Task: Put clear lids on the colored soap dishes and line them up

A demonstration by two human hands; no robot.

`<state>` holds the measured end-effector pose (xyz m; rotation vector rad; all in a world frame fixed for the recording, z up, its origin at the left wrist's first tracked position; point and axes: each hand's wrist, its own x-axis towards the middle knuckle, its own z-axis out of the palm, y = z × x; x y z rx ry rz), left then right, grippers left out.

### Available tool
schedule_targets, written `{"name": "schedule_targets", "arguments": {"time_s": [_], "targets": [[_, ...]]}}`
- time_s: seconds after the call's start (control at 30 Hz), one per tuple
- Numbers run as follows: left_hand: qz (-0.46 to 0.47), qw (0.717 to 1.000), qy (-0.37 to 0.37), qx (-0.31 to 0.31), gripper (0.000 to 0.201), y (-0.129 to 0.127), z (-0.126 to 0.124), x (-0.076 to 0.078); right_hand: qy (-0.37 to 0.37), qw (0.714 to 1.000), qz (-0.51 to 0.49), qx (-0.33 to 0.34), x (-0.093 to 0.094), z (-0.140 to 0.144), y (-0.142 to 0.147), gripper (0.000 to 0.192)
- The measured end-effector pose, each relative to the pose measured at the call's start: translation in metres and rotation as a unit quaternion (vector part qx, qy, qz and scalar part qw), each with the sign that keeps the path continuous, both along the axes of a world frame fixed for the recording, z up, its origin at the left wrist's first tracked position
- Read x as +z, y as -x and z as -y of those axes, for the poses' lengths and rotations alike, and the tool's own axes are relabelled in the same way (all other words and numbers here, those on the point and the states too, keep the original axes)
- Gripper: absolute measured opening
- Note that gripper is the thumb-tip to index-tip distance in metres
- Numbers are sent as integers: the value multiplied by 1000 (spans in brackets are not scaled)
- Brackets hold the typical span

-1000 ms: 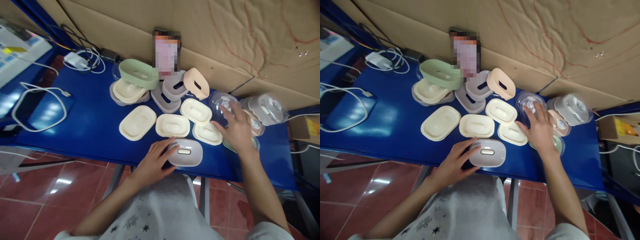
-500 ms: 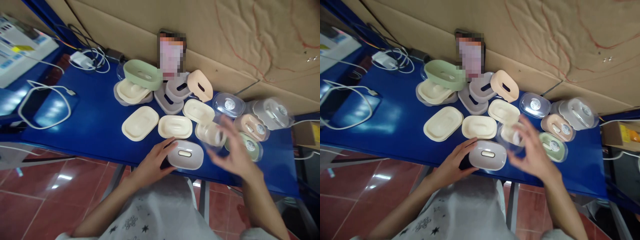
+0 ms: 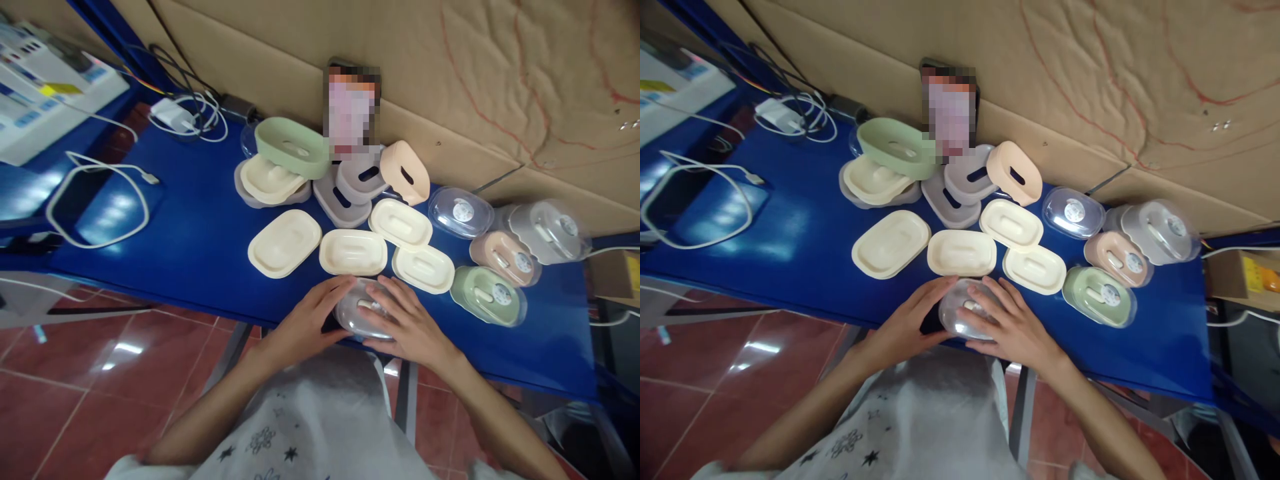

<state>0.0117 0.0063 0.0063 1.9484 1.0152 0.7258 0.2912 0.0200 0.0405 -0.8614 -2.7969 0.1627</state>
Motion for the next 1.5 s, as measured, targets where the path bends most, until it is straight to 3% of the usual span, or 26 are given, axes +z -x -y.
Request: {"name": "schedule_targets", "arguments": {"time_s": [0.4, 0.73, 1.2, 1.5], "targets": [[-20, 1000, 9, -6, 95, 1, -3, 5, 4, 999, 41, -30, 16, 16, 13, 62], [-8, 1000, -11, -10, 89, 0, -2, 3, -46, 998, 9, -44, -4, 19, 7, 58], [-1, 1000, -12, -6, 92, 2, -2, -1, 14, 999, -7, -40, 7, 9, 9, 58], [-33, 999, -26, -12, 94, 2, 0, 1, -44, 997, 30, -58, 1, 21, 10, 61]]}}
